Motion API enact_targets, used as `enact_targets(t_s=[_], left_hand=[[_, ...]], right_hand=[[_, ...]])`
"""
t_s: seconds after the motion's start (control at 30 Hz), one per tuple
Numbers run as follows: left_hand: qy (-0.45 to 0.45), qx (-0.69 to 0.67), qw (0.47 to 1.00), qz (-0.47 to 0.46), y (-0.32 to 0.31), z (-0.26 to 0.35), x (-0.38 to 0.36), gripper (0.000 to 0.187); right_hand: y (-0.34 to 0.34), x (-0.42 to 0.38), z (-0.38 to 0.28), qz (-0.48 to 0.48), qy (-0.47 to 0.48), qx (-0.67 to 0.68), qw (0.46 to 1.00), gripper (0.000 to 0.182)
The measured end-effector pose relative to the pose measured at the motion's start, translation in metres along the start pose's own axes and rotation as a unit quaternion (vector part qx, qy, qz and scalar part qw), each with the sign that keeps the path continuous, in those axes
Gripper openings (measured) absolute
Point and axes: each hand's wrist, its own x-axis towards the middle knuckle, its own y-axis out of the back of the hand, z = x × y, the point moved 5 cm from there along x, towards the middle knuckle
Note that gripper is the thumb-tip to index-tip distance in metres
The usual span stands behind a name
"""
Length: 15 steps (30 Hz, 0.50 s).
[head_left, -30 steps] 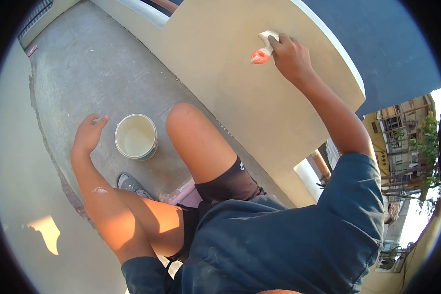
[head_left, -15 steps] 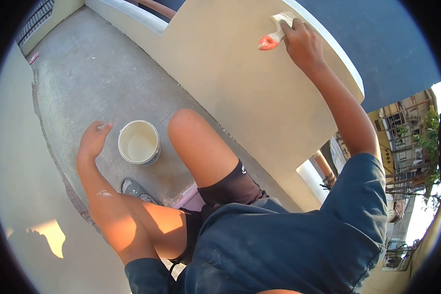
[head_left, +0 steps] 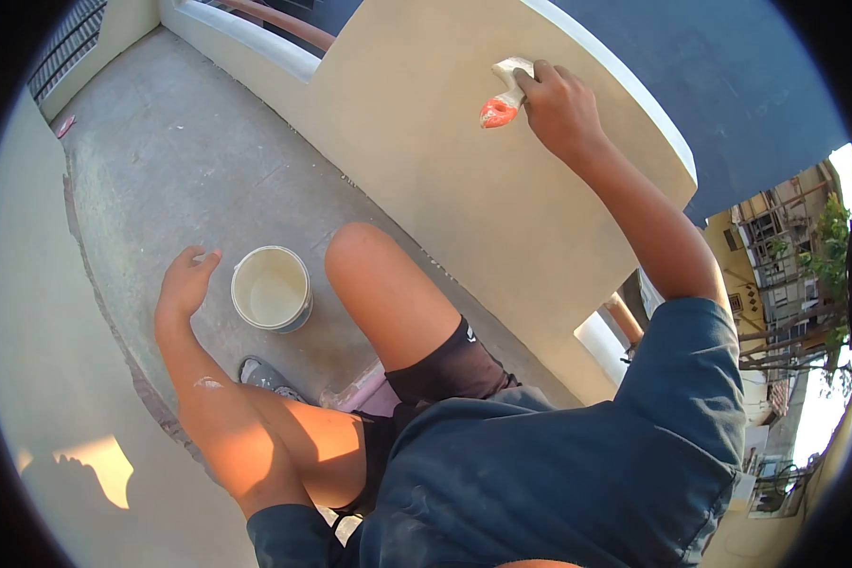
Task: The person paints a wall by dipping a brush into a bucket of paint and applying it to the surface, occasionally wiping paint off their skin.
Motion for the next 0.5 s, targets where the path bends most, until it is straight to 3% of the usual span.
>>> enact_targets(t_s=[0.1, 0.17, 0.3, 0.37, 0.43, 0.5], left_hand=[[0.01, 0.0, 1.0, -0.005, -0.002, -0.001, 0.0, 0.063], [0.003, -0.006, 1.0, -0.011, -0.002, -0.004, 0.003, 0.063], [0.001, 0.001, 1.0, -0.008, 0.0, -0.002, 0.004, 0.061], [0.002, 0.005, 1.0, -0.007, -0.003, -0.001, 0.004, 0.061], [0.0, 0.017, 1.0, -0.009, -0.004, 0.001, 0.003, 0.061], [-0.006, -0.006, 1.0, -0.008, -0.003, 0.007, 0.001, 0.061]], right_hand=[[0.026, 0.003, 0.025, 0.045, -0.082, -0.008, 0.996, 0.021], [-0.001, -0.019, 0.022, -0.008, -0.003, -0.041, 0.999, 0.024], [0.003, -0.037, 0.005, -0.034, 0.035, -0.014, 0.999, 0.029], [0.043, -0.029, 0.021, 0.02, -0.082, 0.022, 0.996, 0.033], [0.043, -0.031, 0.043, 0.028, -0.11, -0.021, 0.993, 0.034], [0.019, -0.044, 0.028, -0.001, -0.008, -0.06, 0.998, 0.031]])
